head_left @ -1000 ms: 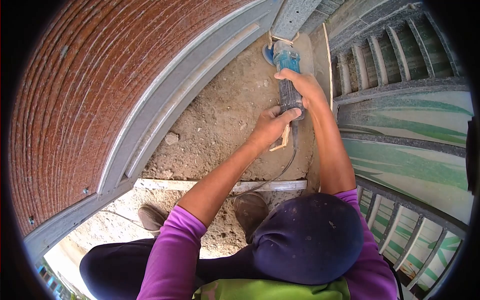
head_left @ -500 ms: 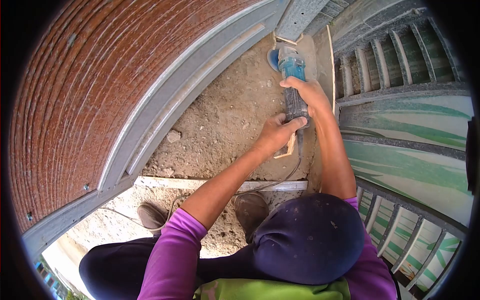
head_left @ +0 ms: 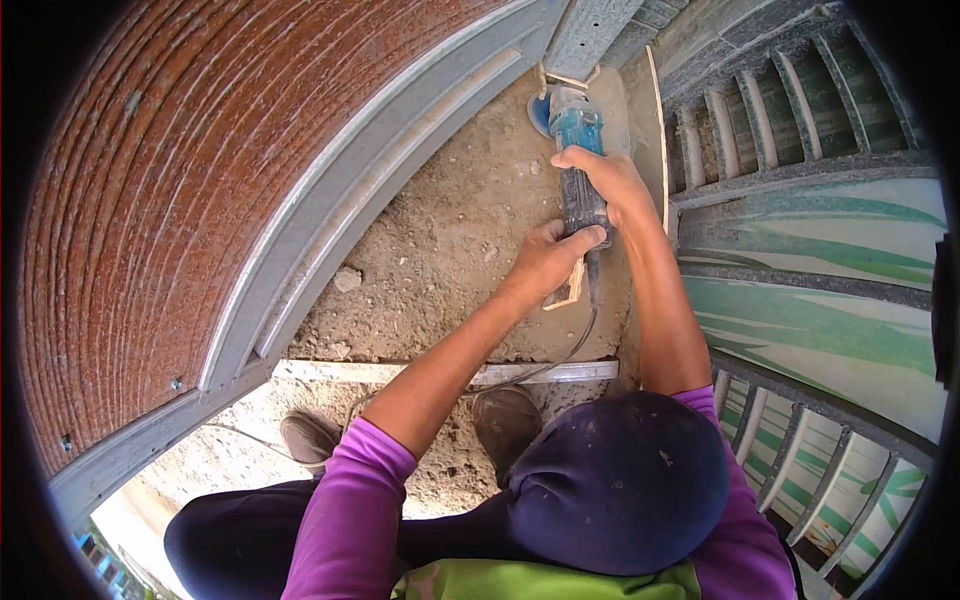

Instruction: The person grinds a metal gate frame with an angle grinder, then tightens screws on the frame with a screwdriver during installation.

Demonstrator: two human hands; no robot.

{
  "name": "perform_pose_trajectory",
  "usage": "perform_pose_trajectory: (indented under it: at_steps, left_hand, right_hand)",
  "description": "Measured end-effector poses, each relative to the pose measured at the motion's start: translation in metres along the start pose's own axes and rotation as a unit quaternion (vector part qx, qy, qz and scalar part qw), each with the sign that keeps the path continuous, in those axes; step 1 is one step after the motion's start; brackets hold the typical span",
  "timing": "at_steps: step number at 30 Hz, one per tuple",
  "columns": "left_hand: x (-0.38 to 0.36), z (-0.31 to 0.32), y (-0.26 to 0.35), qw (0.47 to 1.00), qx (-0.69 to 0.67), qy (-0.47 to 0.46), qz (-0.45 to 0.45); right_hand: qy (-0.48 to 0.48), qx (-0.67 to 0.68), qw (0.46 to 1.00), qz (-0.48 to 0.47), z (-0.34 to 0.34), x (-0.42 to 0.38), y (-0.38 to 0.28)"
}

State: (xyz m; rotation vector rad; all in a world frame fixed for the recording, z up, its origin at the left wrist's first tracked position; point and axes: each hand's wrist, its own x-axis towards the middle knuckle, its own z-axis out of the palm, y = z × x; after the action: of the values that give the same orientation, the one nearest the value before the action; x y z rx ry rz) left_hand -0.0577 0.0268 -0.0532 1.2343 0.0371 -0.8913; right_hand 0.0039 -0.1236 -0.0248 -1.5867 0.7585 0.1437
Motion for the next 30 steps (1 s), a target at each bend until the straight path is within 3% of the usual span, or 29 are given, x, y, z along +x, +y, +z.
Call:
perform_pose_trajectory:
  at_steps: [30]
  left_hand:
    - [-0.016,0.012,-0.004,1.000,0.016,-0.006,0.009]
  right_hand:
    - [0.002,-0.039,0.999,-0.007,-0.007,-0.034,-0.012]
